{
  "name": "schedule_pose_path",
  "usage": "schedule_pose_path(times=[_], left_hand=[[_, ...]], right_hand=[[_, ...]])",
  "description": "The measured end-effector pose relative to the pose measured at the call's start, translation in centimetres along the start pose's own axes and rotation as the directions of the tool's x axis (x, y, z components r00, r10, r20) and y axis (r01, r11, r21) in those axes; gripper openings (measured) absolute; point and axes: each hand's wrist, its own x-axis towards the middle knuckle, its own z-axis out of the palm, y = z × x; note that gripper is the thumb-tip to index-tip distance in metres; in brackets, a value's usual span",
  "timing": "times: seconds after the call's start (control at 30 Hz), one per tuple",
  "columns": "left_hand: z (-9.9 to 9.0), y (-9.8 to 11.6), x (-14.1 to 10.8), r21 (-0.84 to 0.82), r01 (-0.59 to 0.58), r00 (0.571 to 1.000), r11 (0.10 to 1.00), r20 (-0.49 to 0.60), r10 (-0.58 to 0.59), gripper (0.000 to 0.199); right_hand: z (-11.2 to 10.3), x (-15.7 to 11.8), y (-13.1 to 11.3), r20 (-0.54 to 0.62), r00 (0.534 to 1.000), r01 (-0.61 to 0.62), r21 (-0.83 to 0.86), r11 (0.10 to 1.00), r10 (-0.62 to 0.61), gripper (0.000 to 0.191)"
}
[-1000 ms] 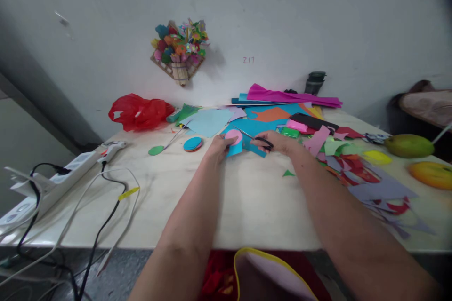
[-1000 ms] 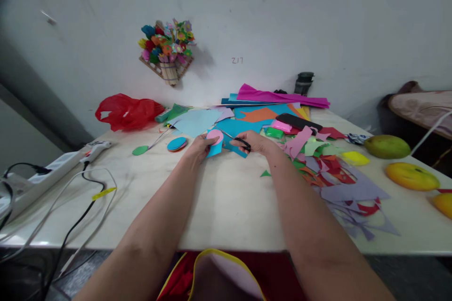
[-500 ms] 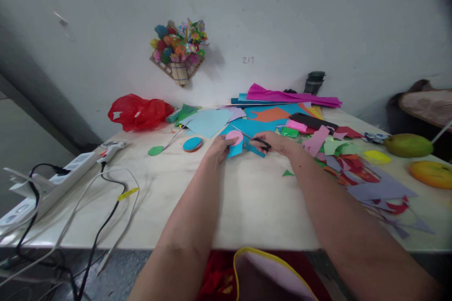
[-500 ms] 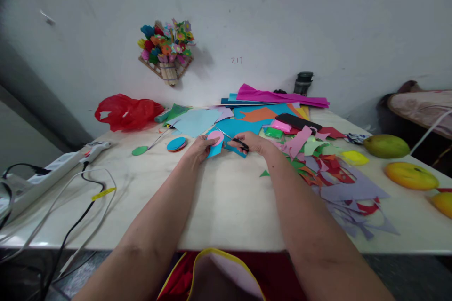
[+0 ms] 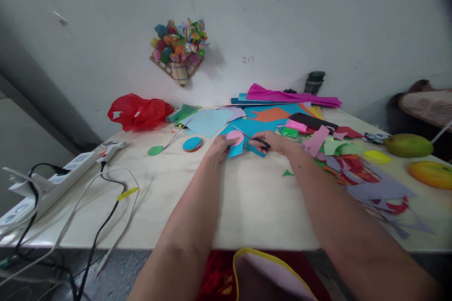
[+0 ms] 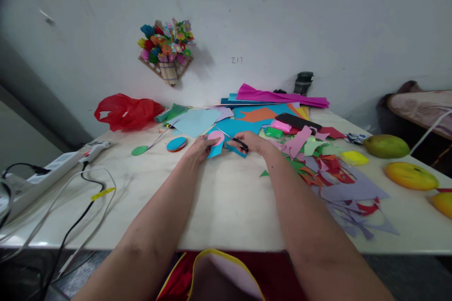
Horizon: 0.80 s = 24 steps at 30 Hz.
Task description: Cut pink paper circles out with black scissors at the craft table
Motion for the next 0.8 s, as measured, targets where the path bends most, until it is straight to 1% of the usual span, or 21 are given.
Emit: schedule_pose_path(times=[0.1, 0.23, 0.4, 0.57, 0.73, 0.8], left_hand=[[0.0, 0.0, 0.0, -0.002, -0.005, 1.0, 1.0, 0.006, 0.005, 0.031], [-0.3, -0.2, 0.2, 0.006, -0.014, 1.0, 1.0, 0.01, 0.014, 0.032], [-0.6, -0.2, 0.4, 0.017, -0.009, 0.999, 1.0, 0.034, 0.008, 0.034], [-0.6, -0.1, 0.3, 0.022, 0.01, 1.0, 1.0, -0.002, -0.01, 0.036], [-0.5, 0.2, 0.1, 0.041, 0.028, 1.0, 0.999, -0.004, -0.028, 0.036], [-0.5, 0.3, 0.1, 0.045, 0.031, 0.999, 0.999, -0.013, -0.03, 0.035]], right_hand=[[0.0, 0.0, 0.1, -0.018, 1.0, 0.007, 0.025, 1.0, -0.006, 0.033], [-0.1, 0.2, 0.5, -0.028, 1.0, -0.005, 0.018, 1.0, 0.005, 0.031], [-0.3, 0.4, 0.8, -0.003, 1.0, 0.013, 0.038, 0.999, -0.013, 0.03], [-0.5, 0.3, 0.9, -0.026, 1.0, 0.007, -0.019, 1.0, -0.007, 0.025], [-0.9, 0.2, 1.1, 0.004, 1.0, 0.031, -0.009, 0.999, -0.031, 0.023], [-0.9, 0.2, 1.1, -0.012, 1.0, 0.017, -0.029, 0.999, -0.017, 0.021]])
